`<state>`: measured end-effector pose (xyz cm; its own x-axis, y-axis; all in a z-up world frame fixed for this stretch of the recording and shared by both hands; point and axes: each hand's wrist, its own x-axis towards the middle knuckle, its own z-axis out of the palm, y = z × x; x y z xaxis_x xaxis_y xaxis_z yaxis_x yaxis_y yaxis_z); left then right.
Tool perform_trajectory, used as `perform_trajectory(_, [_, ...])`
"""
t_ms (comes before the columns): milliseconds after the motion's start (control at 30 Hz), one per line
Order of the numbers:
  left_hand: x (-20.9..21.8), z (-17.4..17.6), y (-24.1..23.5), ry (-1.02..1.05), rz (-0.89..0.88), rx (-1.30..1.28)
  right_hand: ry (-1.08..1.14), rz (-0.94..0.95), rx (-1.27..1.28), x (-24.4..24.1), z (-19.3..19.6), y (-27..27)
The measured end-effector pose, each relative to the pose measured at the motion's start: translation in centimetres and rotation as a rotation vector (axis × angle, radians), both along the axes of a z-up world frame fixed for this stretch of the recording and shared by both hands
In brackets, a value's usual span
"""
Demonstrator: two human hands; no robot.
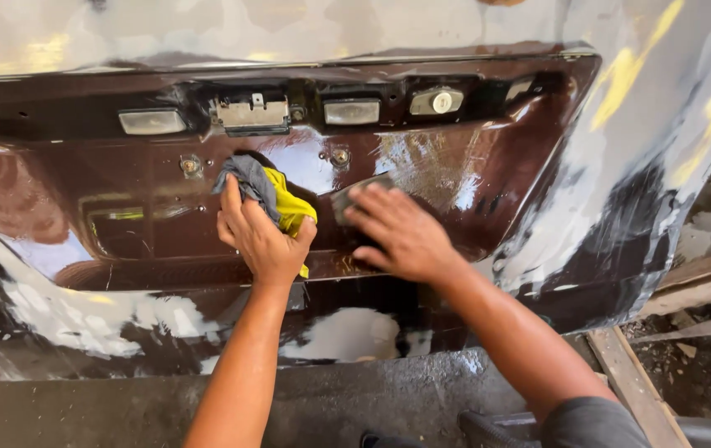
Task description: The person wets a sanding block and a cloth in a bucket of water, then uses the sanding block to sand the surface of a brown car bumper. They repeatedly wipe the sanded area with the wet cloth to remove residue.
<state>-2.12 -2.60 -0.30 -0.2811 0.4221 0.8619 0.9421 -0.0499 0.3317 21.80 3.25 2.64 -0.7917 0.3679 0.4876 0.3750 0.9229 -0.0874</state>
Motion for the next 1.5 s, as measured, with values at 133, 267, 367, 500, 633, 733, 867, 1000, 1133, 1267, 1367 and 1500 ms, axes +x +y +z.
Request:
perform_trajectory(133, [0.2,-0.6,-0.5,-0.023,0.020,-0.055,0.169,-0.275,-0.070,1.0,1.9,0.7])
perform_trajectory(267, [-0.1,-0.2,-0.2,-0.028,-0.022,-0.016,0.229,-0.199,0.088,-1.0,1.0,0.1])
perform_trajectory(367, [0.0,-0.5,-0.1,-0.006,-0.019,0.008,0.098,-0.162,-0.027,-1.0,2.0,0.3])
perform_trajectory(500, [0.2,0.0,-0.7,-0.029,-0.045,-0.080,0.355,-0.544,0.212,-2.3,-0.4,1.6])
perform_trajectory(633, [0.6,0.7,-0.4,0.132,0.056,-0.066,0.059,-0.298,0.104,-1.3,-0.8,1.2])
perform_trajectory(733, [0.8,0.8,-0.8,0.075,0.001,-0.131,0.289,-0.576,0.076,-1.3,-0.6,2.0])
perform_trajectory(867, [0.8,0.6,-0.6,0.103,-0.014,-0.147,0.429,-0.493,0.126,-3.5,0.4,0.9])
perform_trajectory(1000, [0.6,0.2,-0.5,0.115,-0.006,-0.113,0.319,-0.509,0.092,-0.8,0.8,2.2])
perform_trajectory(1133, [1.0,0.8,-0.4,0.081,-0.013,-0.136,0.515,-0.797,0.096,-1.3,-0.4,2.0])
perform_trajectory(1267, [0.5,0.3,-0.6,0.117,-0.015,-0.126,0.291,-0.324,0.086,-2.5,1.3,1.3])
perform_trajectory(1367, [0.6,0.6,-0.3,0.119,-0.002,-0.123,0.200,-0.442,0.105,-1.2,1.1,2.1])
perform_trajectory(1500, [0.7,0.7,-0.5,0.111,-0.004,-0.125,0.187,-0.237,0.111,-1.4,1.3,-0.6])
